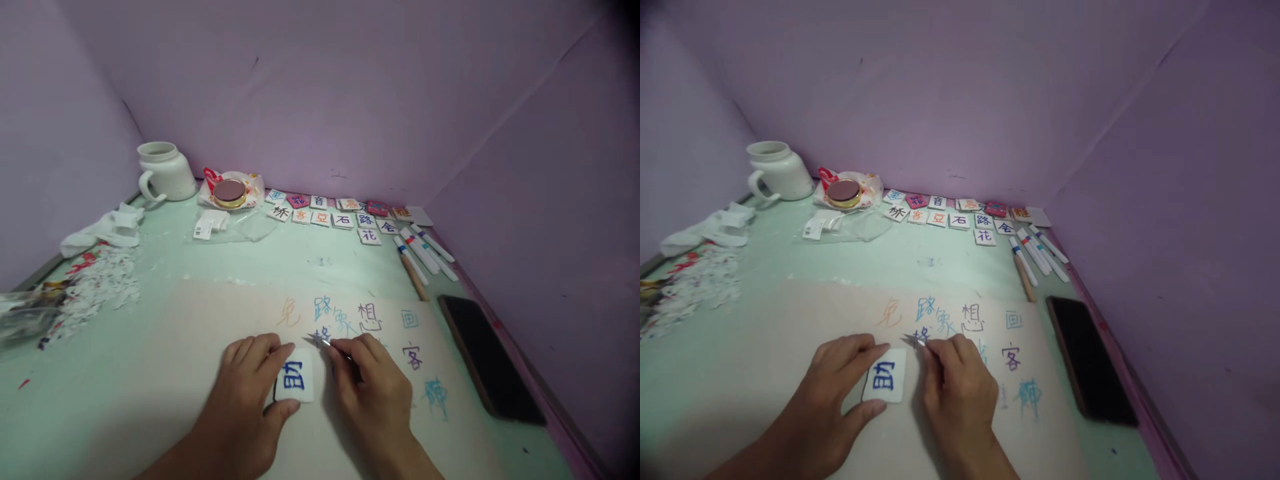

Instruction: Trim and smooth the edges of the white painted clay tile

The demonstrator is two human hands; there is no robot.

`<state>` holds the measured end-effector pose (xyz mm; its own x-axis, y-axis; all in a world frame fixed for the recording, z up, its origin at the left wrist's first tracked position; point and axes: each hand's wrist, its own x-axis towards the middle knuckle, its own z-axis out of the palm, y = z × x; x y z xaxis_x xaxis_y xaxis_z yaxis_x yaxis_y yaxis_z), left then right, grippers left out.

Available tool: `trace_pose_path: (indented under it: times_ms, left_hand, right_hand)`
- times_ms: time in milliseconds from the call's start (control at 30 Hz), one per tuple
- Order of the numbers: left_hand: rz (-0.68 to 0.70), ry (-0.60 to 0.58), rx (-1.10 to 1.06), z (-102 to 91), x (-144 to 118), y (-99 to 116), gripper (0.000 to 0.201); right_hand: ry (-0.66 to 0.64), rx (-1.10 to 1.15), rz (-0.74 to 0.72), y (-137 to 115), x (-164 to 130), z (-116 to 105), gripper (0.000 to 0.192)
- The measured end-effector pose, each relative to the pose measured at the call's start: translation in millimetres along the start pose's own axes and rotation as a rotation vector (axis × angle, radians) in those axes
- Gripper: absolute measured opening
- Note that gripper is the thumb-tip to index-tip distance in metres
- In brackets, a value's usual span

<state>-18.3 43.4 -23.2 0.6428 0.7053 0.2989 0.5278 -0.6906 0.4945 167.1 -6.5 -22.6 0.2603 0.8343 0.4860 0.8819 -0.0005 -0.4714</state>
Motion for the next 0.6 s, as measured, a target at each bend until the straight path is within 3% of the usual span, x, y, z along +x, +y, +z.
trace_pose_path:
  times_ms: [100,233,400,600]
  left_hand:
    - [0.024,0.007,-0.037,-1.7,0.0,-1.3,0.056]
    - [-0.015,0.143,-0.009,-2.7,1.5,3.5,0.053]
    - [-0.027,0.039,0.101,-0.7,5.8,13.1,0.047]
    - [-0.032,0.0,0.005,-0.6,5.6,6.0,0.041]
  right_hand:
    - [-0.012,0.128,0.024,2.8,-2.5,-4.4,0.011]
    - [-0.021,0.214,0.041,5.7,-4.0,-9.1,0.011]
    - [-0.068,0.22,-0.043,8.5,-2.3,-16.5,0.011]
    - [-0.191,0.246,-0.165,10.4,1.3,-23.5,0.011]
